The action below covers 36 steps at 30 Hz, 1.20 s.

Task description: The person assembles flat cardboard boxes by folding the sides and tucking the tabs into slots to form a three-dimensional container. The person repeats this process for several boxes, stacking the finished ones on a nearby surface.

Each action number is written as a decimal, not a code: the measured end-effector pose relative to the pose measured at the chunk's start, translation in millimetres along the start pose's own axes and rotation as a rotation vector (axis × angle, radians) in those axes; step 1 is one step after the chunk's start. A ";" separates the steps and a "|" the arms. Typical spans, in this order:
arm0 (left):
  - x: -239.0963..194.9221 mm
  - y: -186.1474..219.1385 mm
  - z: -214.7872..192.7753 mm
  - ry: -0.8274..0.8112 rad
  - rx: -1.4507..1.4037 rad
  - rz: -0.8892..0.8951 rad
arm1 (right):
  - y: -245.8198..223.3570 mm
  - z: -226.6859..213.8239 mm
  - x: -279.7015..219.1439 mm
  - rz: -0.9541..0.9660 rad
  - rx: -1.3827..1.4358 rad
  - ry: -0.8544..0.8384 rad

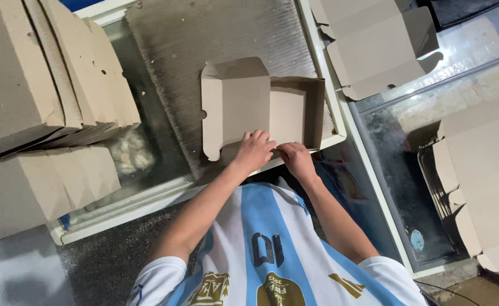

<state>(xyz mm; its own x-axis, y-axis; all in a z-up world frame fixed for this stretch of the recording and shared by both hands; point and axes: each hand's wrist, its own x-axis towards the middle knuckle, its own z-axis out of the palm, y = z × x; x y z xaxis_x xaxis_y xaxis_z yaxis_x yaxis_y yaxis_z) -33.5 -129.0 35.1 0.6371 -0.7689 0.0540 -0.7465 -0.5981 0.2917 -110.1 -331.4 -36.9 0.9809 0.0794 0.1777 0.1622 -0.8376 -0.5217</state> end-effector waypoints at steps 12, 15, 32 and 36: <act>16.9 18.9 -2.3 -0.037 0.141 -0.094 | 11.9 -62.8 31.5 0.139 0.079 -0.235; 21.5 22.0 3.6 -0.076 0.158 -0.150 | 13.2 -64.2 37.6 0.112 0.071 -0.259; 22.2 10.2 41.6 0.089 0.289 0.020 | 25.3 -52.5 46.4 0.142 0.063 -0.328; 27.6 16.8 46.0 0.142 0.307 0.033 | 18.9 -62.4 47.6 0.040 -0.026 -0.275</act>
<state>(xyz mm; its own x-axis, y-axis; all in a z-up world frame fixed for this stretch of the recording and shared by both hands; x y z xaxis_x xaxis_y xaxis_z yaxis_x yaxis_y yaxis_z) -37.2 -170.6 -2.5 0.6159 -0.7627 0.1971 -0.7764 -0.6301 -0.0124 -67.1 -377.3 13.8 0.9794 0.1865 -0.0773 0.1235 -0.8564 -0.5014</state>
